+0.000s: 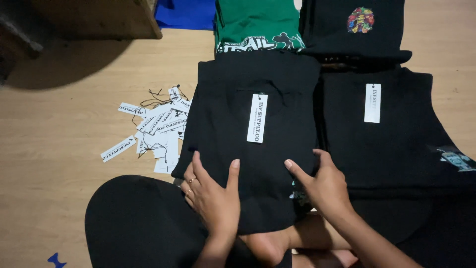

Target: Attaching brand tags and labels to folded black t-shirts while sitting on the floor.

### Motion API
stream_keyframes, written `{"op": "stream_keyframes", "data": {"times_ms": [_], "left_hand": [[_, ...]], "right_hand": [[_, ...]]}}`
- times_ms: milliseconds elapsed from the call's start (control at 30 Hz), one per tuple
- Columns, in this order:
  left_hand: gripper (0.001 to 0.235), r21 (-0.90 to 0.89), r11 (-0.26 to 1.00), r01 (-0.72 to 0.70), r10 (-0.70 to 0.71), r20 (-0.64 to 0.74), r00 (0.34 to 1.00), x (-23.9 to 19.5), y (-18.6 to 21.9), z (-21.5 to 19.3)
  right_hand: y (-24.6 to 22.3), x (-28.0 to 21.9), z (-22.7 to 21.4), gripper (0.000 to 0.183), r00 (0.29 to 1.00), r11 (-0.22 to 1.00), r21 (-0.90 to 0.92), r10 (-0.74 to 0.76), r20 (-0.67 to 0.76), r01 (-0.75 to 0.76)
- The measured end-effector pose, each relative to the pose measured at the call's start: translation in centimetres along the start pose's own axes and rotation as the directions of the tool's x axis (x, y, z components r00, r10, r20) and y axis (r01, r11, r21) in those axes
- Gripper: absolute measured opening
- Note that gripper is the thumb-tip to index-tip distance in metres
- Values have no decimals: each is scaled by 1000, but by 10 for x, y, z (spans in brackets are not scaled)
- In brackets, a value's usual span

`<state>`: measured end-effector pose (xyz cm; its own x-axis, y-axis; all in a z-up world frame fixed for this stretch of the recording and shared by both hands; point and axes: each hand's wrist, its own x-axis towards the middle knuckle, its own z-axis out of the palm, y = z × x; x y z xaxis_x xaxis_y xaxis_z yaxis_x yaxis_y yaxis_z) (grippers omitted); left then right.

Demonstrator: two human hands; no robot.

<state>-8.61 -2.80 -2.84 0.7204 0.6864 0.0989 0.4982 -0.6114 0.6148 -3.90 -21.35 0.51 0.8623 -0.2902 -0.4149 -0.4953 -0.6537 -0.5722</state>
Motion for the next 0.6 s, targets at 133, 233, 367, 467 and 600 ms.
{"op": "stream_keyframes", "data": {"times_ms": [133,233,367,467,600], "left_hand": [[66,-138,990,-39,36,-20,999,18,-14,-7],[57,-192,981,-34,37,12,999,25,-25,-6],[52,-182,983,20,-1,102,995,28,-23,-13],[54,-135,988,69,-46,168,985,27,-20,-19],[63,-43,996,73,-66,145,987,34,-22,-15]], "right_hand": [[-5,1,-5,94,996,994,-97,58,71,-51],[10,9,0,65,997,998,-57,23,76,-18],[23,9,5,51,995,996,-71,-49,91,55],[21,0,2,43,993,994,-101,-18,116,30],[44,14,10,42,984,980,-90,-180,10,180]]}}
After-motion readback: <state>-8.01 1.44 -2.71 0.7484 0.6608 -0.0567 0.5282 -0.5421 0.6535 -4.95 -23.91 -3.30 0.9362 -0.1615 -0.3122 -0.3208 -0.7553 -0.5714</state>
